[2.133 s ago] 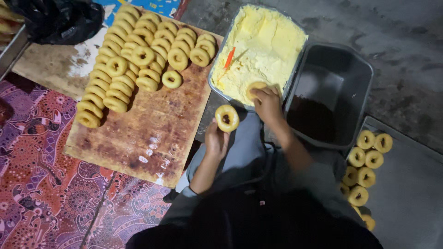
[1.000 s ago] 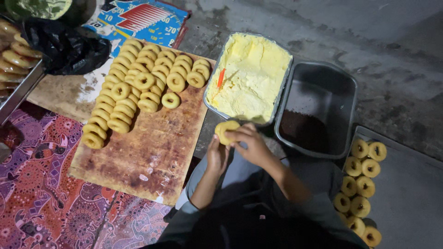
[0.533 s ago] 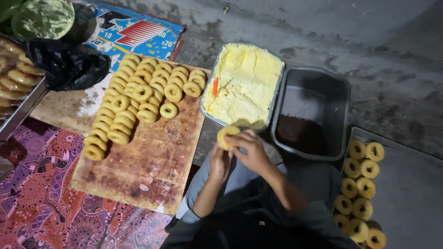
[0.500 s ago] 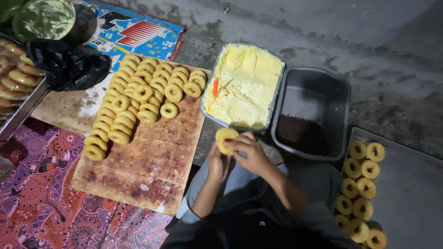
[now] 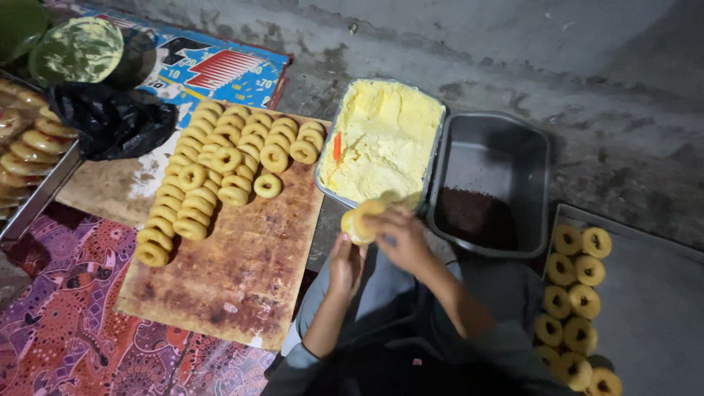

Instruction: The person picks ring-shaped donuts from a wooden board, inserts a dark filling into the center hole using their fingers, and places the filled donuts onto a metal tray. The process is repeated continuously throughout the clip.

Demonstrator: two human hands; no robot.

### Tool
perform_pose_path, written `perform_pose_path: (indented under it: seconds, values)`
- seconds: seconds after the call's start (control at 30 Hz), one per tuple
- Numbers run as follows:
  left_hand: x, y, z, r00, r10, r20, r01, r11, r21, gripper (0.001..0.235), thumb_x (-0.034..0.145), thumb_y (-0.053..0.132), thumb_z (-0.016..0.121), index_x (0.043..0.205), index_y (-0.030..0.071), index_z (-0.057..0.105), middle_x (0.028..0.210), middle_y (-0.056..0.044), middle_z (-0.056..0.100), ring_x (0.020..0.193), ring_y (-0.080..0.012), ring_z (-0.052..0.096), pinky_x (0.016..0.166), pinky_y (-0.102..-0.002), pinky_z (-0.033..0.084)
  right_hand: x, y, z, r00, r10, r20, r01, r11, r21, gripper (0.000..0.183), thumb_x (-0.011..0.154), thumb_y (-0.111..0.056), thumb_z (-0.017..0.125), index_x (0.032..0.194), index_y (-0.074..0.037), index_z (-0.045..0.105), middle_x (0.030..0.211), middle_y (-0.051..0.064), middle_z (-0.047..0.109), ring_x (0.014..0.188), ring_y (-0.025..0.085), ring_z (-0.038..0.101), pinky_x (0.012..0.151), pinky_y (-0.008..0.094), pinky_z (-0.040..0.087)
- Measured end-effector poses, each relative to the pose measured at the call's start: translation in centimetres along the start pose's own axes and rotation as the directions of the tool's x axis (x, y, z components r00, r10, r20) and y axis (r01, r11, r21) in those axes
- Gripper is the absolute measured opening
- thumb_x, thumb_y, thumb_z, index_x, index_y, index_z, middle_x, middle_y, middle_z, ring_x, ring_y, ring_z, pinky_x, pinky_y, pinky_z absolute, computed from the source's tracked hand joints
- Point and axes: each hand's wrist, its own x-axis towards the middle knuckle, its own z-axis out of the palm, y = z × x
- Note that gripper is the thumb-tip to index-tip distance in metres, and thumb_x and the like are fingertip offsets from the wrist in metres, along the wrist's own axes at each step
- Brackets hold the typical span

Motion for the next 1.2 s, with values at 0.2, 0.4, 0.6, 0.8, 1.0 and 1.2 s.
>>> perform_pose_path:
  seconds: [0.2, 0.4, 0.6, 0.8, 1.0, 1.2]
  values:
    - [1.0, 1.5, -3.1, 0.993, 0.072, -0.089, -0.077, 0.995, -0.058, 0.045, 0.109, 0.024, 0.046, 0.141, -0.008, 0.047, 0.142, -0.019, 0.056, 0.135, -0.0287, 0.054, 0.118, -0.045, 0.042, 1.8, 6.7, 2.5, 0.997, -0.080, 0.015, 0.081, 0.979, -0.189, 0.034, 0.082, -0.007, 0.075, 0.115, -0.011, 0.076, 0.114, 0.010, 0.073, 0.111, 0.034, 0.061, 0.099, 0.048, 0.047]
    - [1.3, 1.7, -4.2, 0.982, 0.023, -0.185, -0.036, 0.997, -0.063, 0.044, 0.107, 0.020, 0.046, 0.142, -0.007, 0.048, 0.143, -0.017, 0.057, 0.135, -0.0281, 0.053, 0.116, -0.044, 0.043, 5.0, 10.6, 3.0, 0.996, 0.087, 0.008, -0.080, 0.944, -0.319, 0.033, 0.083, -0.002, 0.069, 0.113, -0.012, 0.078, 0.104, 0.012, 0.072, 0.107, 0.035, 0.061, 0.100, 0.044, 0.050]
    - [1.3, 0.8, -4.9, 0.988, 0.002, -0.157, -0.009, 0.999, -0.046, 0.042, 0.108, 0.020, 0.045, 0.141, -0.006, 0.049, 0.143, -0.016, 0.056, 0.136, -0.0268, 0.053, 0.118, -0.043, 0.040, 1.3, 2.8, 3.7, 0.996, -0.084, 0.001, 0.084, 0.996, -0.018, 0.038, 0.081, -0.004, 0.073, 0.118, -0.010, 0.075, 0.111, 0.013, 0.072, 0.106, 0.036, 0.061, 0.095, 0.044, 0.049]
    - [0.6, -0.9, -3.2, 0.999, -0.042, 0.001, 0.042, 0.998, -0.036, 0.039, 0.109, 0.019, 0.047, 0.139, -0.006, 0.049, 0.143, -0.016, 0.057, 0.135, -0.0271, 0.054, 0.120, -0.043, 0.041, 1.4, -0.2, 1.6, 0.990, -0.024, -0.137, 0.017, 0.999, -0.050, 0.039, 0.081, -0.001, 0.073, 0.118, -0.013, 0.074, 0.118, 0.009, 0.074, 0.109, 0.032, 0.065, 0.097, 0.042, 0.051]
    - [0.2, -0.6, -2.4, 0.996, -0.078, -0.033, 0.077, 0.997, -0.016, 0.040, 0.109, 0.021, 0.048, 0.140, -0.004, 0.052, 0.138, -0.018, 0.059, 0.127, -0.0291, 0.058, 0.112, -0.045, 0.044, -2.3, 0.2, -0.5, 0.999, 0.032, -0.007, -0.032, 0.999, 0.003, 0.038, 0.079, -0.004, 0.077, 0.115, -0.014, 0.077, 0.111, 0.006, 0.073, 0.107, 0.031, 0.063, 0.096, 0.040, 0.052]
    - [0.3, -3.4, -1.6, 0.980, -0.194, 0.037, 0.190, 0.978, 0.087, 0.039, 0.108, 0.022, 0.050, 0.138, -0.004, 0.054, 0.139, -0.016, 0.061, 0.130, -0.0267, 0.058, 0.115, -0.042, 0.044, -4.9, 3.1, -1.2, 0.992, 0.046, -0.120, -0.045, 0.999, 0.011, 0.036, 0.082, -0.005, 0.079, 0.117, -0.012, 0.076, 0.113, 0.006, 0.072, 0.107, 0.030, 0.063, 0.097, 0.042, 0.050]
